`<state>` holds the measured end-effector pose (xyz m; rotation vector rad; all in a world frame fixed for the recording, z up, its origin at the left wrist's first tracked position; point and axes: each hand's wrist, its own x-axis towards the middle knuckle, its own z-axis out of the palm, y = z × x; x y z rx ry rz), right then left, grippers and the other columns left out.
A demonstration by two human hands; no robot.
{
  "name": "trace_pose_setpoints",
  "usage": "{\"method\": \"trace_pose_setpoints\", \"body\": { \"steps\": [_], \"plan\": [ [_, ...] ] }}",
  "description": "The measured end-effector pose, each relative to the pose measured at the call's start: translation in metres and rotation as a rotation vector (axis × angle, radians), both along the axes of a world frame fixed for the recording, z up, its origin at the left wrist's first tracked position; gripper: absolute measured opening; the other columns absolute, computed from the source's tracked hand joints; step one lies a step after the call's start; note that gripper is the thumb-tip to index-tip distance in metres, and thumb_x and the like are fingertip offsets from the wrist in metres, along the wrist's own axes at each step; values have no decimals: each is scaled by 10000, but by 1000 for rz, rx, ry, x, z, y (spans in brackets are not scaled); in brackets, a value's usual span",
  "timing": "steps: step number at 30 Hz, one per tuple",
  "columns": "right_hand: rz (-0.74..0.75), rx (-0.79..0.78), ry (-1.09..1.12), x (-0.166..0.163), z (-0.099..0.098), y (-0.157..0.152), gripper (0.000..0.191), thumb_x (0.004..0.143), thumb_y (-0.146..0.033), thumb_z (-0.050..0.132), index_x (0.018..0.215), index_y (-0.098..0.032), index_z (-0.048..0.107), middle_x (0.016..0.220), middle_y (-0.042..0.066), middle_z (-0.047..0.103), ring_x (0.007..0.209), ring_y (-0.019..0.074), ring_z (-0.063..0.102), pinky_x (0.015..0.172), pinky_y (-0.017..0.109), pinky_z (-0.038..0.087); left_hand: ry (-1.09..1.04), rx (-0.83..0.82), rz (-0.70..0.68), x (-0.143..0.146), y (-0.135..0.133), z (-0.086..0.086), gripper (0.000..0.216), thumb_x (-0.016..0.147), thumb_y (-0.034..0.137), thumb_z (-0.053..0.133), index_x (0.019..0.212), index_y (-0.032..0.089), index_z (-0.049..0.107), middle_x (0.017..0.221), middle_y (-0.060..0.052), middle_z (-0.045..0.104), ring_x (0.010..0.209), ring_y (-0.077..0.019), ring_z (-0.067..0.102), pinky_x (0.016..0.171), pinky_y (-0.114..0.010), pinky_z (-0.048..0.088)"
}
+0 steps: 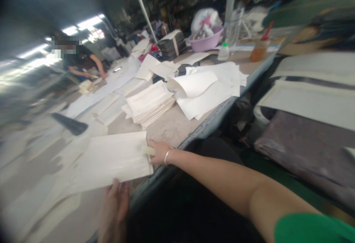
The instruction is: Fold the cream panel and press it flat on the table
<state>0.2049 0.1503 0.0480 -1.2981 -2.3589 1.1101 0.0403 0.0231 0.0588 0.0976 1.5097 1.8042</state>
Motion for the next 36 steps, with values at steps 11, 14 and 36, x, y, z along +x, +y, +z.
{"method": "trace_pose_setpoints", "body": {
  "steps": [11, 14, 36],
  "plan": [
    [24, -702, 615, 2, 15, -13, 250, 645, -336, 708, 702, -146, 555, 501, -63, 493, 445, 69, 418, 414, 174, 334, 170, 171, 127, 6, -29, 16, 97, 811, 157, 595, 893, 205, 571, 966, 27, 593, 836, -68, 563, 739, -162, 511],
    [34, -584, 559, 4, 13, -17, 271, 546, -297, 755, 646, -145, 555, 517, -72, 489, 485, 71, 425, 441, 175, 315, 171, 147, 133, 7, -31, 18, 58, 819, 179, 590, 871, 196, 571, 979, 19, 600, 833, -70, 569, 724, -156, 509],
    [-263, -525, 896, 34, 19, 26, 601, 630, -568, 695, 999, -97, 651, 679, 40, 587, 475, 64, 370, 427, 212, 299, 4, -37, -150, -69, -70, 13, 468, 489, 338, 856, 863, 165, 636, 902, -60, 675, 870, -210, 632, 775, -262, 510]
  ]
}}
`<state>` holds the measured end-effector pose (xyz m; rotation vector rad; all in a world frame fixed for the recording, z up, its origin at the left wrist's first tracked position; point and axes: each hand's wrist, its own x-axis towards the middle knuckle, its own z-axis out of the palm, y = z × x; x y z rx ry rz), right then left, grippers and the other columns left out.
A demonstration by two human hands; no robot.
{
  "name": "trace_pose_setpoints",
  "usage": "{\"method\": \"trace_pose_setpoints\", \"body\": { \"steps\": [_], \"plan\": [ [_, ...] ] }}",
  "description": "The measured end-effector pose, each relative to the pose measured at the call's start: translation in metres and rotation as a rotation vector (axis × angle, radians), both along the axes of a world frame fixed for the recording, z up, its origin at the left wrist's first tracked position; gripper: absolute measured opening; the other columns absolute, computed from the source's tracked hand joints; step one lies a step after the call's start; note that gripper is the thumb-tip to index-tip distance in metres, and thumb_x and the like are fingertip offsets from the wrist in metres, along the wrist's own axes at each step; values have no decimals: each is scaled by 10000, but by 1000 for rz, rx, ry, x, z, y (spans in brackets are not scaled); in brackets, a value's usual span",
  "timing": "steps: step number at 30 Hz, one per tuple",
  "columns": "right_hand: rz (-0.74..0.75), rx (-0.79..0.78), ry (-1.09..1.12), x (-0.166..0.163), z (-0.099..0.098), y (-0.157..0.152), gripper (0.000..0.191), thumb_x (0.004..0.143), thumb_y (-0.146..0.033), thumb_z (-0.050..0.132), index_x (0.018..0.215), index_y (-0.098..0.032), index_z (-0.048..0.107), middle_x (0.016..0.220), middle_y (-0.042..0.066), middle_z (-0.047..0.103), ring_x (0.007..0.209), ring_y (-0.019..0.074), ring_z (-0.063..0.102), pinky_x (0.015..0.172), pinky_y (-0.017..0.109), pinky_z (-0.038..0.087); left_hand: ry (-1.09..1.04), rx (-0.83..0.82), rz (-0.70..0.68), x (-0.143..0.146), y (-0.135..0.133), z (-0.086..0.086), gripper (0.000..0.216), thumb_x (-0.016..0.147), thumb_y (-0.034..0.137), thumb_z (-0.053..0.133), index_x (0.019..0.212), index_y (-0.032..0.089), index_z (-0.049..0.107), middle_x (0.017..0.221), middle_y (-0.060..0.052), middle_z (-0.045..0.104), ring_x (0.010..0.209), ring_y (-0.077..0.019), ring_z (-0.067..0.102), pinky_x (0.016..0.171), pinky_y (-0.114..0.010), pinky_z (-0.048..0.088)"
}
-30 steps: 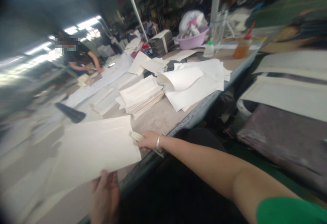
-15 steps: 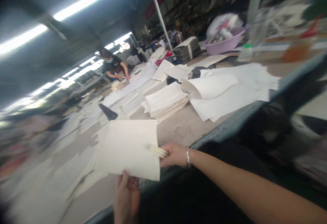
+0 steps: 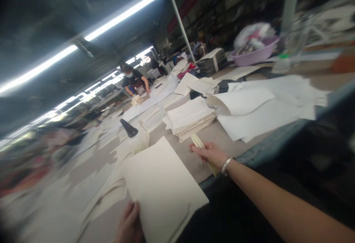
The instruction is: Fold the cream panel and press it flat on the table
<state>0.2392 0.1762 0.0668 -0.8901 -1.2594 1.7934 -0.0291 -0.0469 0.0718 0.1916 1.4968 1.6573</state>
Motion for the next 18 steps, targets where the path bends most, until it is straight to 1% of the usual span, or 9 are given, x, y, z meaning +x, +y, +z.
{"method": "trace_pose_setpoints", "body": {
  "steps": [2, 3, 5, 7, 9, 11, 14, 16, 18],
  "plan": [
    [83, -27, 100, -9, 3, -8, 622, 595, -574, 722, 1004, -114, 636, 755, 47, 610, 468, 50, 364, 413, 202, 285, 17, -51, -33, 2, -2, -2, 513, 475, 377, 858, 888, 172, 634, 904, -63, 680, 886, -230, 631, 778, -279, 506],
    [125, -39, 148, -12, 5, -12, 614, 583, -578, 729, 977, -118, 631, 732, 35, 603, 460, 46, 361, 407, 197, 276, 33, -70, -37, 5, -3, -2, 526, 477, 393, 853, 902, 176, 632, 910, -62, 681, 904, -237, 628, 779, -280, 504],
    [187, -51, 197, -17, 7, -18, 549, 574, -583, 734, 842, -119, 616, 584, -13, 539, 430, 45, 354, 396, 191, 259, 66, -82, -42, 11, -3, -2, 539, 489, 417, 836, 927, 183, 626, 920, -57, 682, 934, -252, 621, 770, -284, 504],
    [198, -39, 159, -19, 8, -21, 494, 559, -569, 748, 686, -126, 570, 468, -47, 453, 402, 46, 348, 389, 188, 246, 94, -83, -67, 17, -3, -1, 544, 495, 438, 820, 936, 188, 624, 911, -52, 683, 934, -270, 619, 750, -302, 511],
    [182, -17, 82, -17, 7, -22, 475, 537, -540, 768, 606, -130, 536, 446, -45, 448, 395, 45, 353, 386, 188, 249, 115, -104, -104, 18, -3, 1, 554, 487, 461, 812, 932, 186, 631, 888, -52, 684, 916, -287, 621, 741, -328, 516],
    [176, 0, 11, -15, 6, -21, 455, 541, -514, 771, 581, -131, 529, 441, -39, 462, 392, 45, 364, 381, 185, 256, 168, -158, -128, 12, -1, 6, 572, 479, 489, 805, 931, 179, 642, 884, -57, 684, 915, -294, 619, 757, -345, 514],
    [191, -13, -39, -14, 5, -22, 407, 576, -478, 756, 630, -132, 550, 438, -42, 482, 381, 50, 385, 373, 178, 277, 408, -268, -229, -7, 8, 20, 564, 557, 529, 748, 979, 167, 652, 989, -70, 670, 975, -286, 597, 830, -352, 491],
    [196, -40, -59, -17, 4, -23, 373, 596, -436, 750, 722, -131, 576, 454, -48, 507, 384, 55, 409, 375, 170, 307, 657, -313, -388, -23, 23, 35, 527, 656, 532, 662, 1027, 159, 647, 1058, -70, 652, 1019, -277, 578, 887, -353, 464],
    [189, -55, -100, -23, 4, -27, 332, 629, -375, 733, 795, -131, 580, 471, -46, 535, 388, 62, 432, 378, 167, 334, 943, -330, -558, -39, 48, 51, 478, 738, 514, 553, 1038, 154, 648, 1050, -64, 655, 1012, -270, 581, 905, -360, 454]
  ]
}}
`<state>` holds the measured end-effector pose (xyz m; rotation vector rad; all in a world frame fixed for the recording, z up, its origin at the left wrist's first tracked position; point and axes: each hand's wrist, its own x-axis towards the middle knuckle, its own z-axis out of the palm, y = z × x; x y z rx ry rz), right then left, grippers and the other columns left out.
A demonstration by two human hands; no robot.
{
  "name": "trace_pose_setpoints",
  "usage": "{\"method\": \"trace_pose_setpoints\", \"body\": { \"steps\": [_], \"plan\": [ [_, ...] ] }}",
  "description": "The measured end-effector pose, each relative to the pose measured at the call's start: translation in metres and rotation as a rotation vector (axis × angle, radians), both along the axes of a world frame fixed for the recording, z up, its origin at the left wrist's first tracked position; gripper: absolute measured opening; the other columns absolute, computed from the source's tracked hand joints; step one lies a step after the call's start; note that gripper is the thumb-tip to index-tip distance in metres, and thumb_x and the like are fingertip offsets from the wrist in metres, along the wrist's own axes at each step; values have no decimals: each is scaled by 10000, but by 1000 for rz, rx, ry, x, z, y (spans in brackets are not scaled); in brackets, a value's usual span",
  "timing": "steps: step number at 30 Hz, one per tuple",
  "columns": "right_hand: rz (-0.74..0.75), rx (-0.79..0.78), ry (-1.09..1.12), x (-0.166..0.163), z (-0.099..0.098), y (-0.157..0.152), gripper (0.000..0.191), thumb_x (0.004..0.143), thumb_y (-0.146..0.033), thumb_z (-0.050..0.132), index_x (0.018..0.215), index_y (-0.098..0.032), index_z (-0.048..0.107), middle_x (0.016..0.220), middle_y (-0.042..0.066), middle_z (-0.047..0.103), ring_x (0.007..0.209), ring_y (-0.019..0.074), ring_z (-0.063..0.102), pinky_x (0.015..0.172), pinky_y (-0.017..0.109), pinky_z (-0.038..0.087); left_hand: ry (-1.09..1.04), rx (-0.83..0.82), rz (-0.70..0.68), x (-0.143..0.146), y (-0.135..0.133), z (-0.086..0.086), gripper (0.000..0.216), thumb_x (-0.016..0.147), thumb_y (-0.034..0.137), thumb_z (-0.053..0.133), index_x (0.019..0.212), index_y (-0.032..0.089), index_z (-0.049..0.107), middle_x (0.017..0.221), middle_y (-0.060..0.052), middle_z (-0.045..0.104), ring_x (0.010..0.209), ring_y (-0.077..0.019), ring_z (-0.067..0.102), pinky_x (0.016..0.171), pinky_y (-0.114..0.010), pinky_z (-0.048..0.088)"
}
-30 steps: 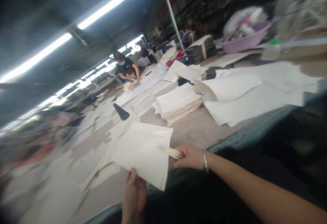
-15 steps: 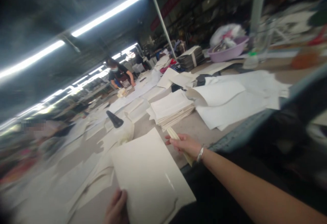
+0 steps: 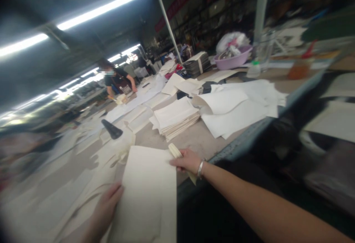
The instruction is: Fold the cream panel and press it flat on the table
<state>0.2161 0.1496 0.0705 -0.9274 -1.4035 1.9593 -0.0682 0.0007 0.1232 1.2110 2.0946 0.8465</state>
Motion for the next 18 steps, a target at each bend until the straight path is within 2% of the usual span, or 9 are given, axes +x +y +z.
{"method": "trace_pose_setpoints", "body": {
  "steps": [3, 6, 8, 11, 13, 15, 18],
  "plan": [
    [-34, 11, -113, -13, -2, -8, 218, 696, -271, 681, 816, -131, 566, 480, -30, 567, 376, 72, 448, 365, 169, 344, 531, 18, -128, -16, 45, 19, 400, 802, 406, 445, 1054, 173, 651, 1079, -54, 648, 1032, -260, 579, 896, -362, 466],
    [-73, -3, -248, -25, -7, -17, 136, 735, -224, 643, 776, -140, 545, 507, -7, 598, 377, 88, 477, 362, 181, 358, 668, 62, -117, -14, 80, 22, 410, 820, 311, 419, 1127, 118, 611, 1164, -119, 598, 1104, -284, 534, 979, -425, 401],
    [-35, -37, -293, -28, -12, -20, 125, 734, -222, 641, 736, -145, 541, 569, 13, 629, 415, 104, 519, 378, 191, 386, 719, 99, -137, 1, 89, 11, 442, 839, 297, 410, 1199, 88, 556, 1278, -154, 507, 1196, -292, 458, 1035, -444, 341],
    [167, -46, -340, -22, -16, -18, 145, 742, -264, 633, 693, -143, 567, 627, 32, 648, 446, 118, 536, 399, 209, 410, 752, 125, -248, 40, 74, -23, 469, 863, 345, 422, 1235, 78, 522, 1362, -150, 420, 1292, -281, 341, 1069, -425, 314],
    [257, 57, -427, -11, -14, -10, 209, 794, -324, 579, 696, -140, 600, 631, 37, 649, 437, 118, 523, 423, 218, 410, 806, 137, -424, 66, 49, -52, 485, 871, 379, 430, 1261, 100, 499, 1379, -122, 406, 1316, -294, 295, 1058, -459, 330],
    [180, 276, -609, 2, -10, 5, 290, 865, -359, 487, 745, -142, 636, 674, 47, 660, 506, 132, 559, 506, 228, 431, 906, 145, -550, 85, 19, -77, 476, 888, 356, 410, 1294, 112, 461, 1399, -107, 379, 1319, -308, 282, 1028, -487, 360],
    [-50, 728, -926, 21, -6, 36, 293, 919, -318, 406, 1014, -165, 638, 903, 84, 671, 810, 195, 613, 728, 272, 442, 1042, 206, -597, 91, -19, -101, 495, 896, 368, 409, 1328, 126, 413, 1409, -111, 362, 1310, -314, 300, 987, -479, 394]
  ]
}}
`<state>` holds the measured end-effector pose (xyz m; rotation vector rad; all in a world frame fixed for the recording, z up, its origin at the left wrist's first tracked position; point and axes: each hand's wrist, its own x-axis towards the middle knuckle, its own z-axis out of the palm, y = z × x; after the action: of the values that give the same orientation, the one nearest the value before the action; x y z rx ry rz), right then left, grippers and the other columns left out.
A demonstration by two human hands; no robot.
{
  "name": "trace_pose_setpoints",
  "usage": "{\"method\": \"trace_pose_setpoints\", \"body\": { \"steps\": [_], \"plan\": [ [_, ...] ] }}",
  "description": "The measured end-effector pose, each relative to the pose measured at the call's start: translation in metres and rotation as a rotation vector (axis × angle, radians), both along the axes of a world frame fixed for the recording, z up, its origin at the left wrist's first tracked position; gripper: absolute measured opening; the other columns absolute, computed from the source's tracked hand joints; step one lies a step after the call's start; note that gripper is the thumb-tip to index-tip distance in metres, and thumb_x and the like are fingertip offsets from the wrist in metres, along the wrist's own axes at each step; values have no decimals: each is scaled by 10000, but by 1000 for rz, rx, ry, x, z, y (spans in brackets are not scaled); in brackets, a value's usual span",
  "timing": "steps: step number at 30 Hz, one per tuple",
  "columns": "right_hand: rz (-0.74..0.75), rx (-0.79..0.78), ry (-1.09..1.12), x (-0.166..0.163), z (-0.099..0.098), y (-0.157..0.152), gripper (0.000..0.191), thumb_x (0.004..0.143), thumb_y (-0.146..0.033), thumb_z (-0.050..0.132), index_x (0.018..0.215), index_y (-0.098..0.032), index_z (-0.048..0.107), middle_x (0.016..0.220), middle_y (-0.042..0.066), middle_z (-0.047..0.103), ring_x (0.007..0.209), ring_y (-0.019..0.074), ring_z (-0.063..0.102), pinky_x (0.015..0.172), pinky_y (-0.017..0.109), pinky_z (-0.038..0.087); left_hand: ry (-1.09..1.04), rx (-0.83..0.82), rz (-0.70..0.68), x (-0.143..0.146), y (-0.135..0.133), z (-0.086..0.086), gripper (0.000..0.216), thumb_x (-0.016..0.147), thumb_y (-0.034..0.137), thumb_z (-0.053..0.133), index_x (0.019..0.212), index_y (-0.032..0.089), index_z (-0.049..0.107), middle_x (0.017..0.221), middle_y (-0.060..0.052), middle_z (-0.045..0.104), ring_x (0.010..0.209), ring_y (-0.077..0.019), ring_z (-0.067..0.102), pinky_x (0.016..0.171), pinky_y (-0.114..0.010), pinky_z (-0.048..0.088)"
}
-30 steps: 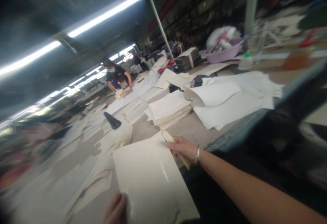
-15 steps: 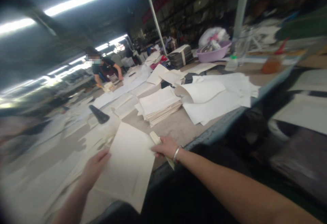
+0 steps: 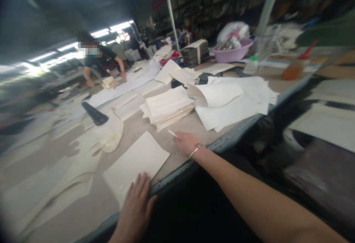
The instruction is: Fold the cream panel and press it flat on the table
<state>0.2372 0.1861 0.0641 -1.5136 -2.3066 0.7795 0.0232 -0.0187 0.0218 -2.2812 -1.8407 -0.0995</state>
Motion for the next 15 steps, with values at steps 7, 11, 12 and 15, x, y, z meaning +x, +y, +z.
{"method": "trace_pose_setpoints", "body": {
  "steps": [7, 11, 12, 15],
  "plan": [
    [103, 336, -173, -26, -14, -5, 622, 854, -430, 515, 1357, -84, 398, 1420, 183, 341, 1336, 321, 219, 1084, 500, 157, 87, 178, 32, -19, -42, -18, 717, 843, 419, 477, 1414, 66, 228, 1378, -183, 385, 1251, -311, 392, 938, -420, 375],
    [720, 266, 68, -63, -18, -81, 711, 888, -532, 429, 1418, -78, 292, 1465, 148, 259, 1363, 246, 181, 1120, 414, 146, 49, 195, 123, -19, -54, -29, 779, 831, 414, 490, 1435, 62, 147, 1378, -203, 372, 1264, -337, 363, 968, -453, 306],
    [841, 242, 119, -68, -19, -97, 724, 886, -566, 408, 1422, -93, 287, 1466, 139, 260, 1363, 245, 182, 1122, 421, 135, 29, 200, 125, -20, -56, -33, 798, 826, 426, 497, 1439, 68, 133, 1378, -201, 373, 1266, -341, 359, 976, -453, 293],
    [1016, 207, 217, -76, -24, -123, 701, 905, -570, 362, 1433, -121, 260, 1449, 125, 307, 1353, 220, 216, 1129, 419, 89, -9, 234, 95, -25, -58, -47, 861, 807, 485, 519, 1445, 76, 110, 1360, -206, 396, 1241, -351, 386, 982, -446, 271]
  ]
}}
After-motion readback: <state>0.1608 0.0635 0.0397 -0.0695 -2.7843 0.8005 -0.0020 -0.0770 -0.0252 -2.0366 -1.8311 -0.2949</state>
